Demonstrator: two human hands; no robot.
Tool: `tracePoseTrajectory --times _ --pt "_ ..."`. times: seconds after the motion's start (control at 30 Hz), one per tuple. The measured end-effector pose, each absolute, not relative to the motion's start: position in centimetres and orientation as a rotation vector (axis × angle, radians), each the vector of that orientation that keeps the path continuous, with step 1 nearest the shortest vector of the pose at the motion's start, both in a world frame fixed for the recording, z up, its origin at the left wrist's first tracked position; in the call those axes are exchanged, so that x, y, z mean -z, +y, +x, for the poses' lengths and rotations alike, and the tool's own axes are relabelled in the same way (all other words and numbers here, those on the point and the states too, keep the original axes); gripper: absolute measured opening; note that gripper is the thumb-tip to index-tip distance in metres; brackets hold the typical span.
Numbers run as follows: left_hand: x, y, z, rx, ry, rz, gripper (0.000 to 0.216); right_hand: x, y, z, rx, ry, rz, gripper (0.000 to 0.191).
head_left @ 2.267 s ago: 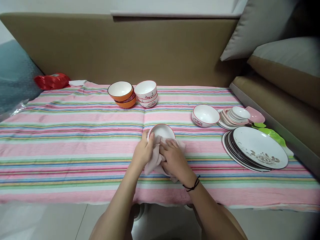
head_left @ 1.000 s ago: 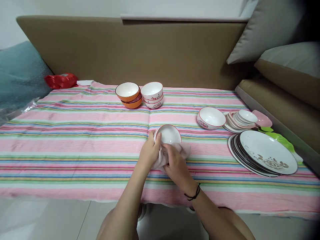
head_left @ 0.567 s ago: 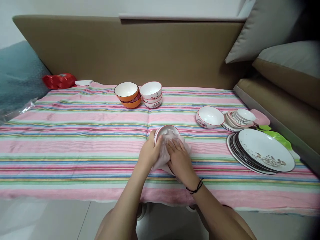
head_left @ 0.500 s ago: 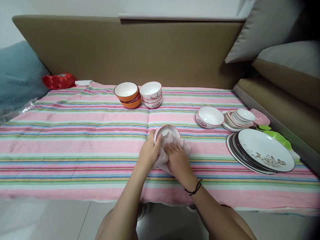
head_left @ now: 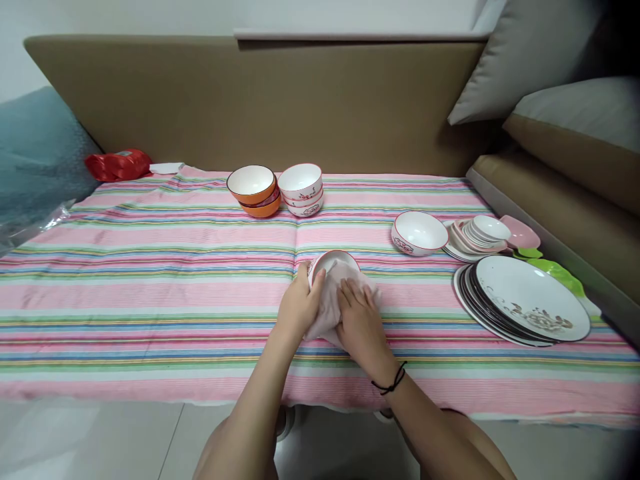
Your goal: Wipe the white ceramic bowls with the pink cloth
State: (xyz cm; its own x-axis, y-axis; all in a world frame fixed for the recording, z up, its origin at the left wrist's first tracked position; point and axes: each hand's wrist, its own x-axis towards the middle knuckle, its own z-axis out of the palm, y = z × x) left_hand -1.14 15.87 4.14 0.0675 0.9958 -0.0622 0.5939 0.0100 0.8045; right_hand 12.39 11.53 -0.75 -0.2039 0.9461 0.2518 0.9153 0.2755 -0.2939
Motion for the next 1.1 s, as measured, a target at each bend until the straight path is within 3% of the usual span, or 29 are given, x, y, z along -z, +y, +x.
tracePoseTrajectory --times 0.17,0.33,0.47,0.6,0.8,0.93,1.1 --pt "-4.2 15.9 -1.0 -0.755 1.615 1.643 0.055 0.5 11.3 11.1 -0.235 -2.164 -1.486 0.035" --pt "-4.1 16.0 -1.3 -0.773 1.611 1.636 0.051 0.3 11.6 10.7 -0.409 -2.11 -1.233 0.037" --pt "-3.8 16.0 -1.5 -0.745 1.605 1.628 0.051 0.6 11.8 11.6 -0.278 -2.195 -1.455 0.034" --pt "-3.9 15.9 -1.1 -0.733 1.626 1.634 0.057 0.8 11.8 12.1 -0.101 -2.159 -1.667 0.049" --pt "-4.1 15.9 -0.8 -0.759 1.622 1.605 0.053 -0.1 11.7 11.6 -0.316 -2.248 -1.469 0.029" --pt "-4.1 16.0 -1.0 -0.798 1.582 1.581 0.048 0.2 11.5 11.9 -0.39 -2.234 -1.292 0.037" --pt "-4.0 16.1 -1.0 -0.853 1.475 1.469 0.054 1.5 12.3 13.6 -0.162 -2.288 -1.365 0.045"
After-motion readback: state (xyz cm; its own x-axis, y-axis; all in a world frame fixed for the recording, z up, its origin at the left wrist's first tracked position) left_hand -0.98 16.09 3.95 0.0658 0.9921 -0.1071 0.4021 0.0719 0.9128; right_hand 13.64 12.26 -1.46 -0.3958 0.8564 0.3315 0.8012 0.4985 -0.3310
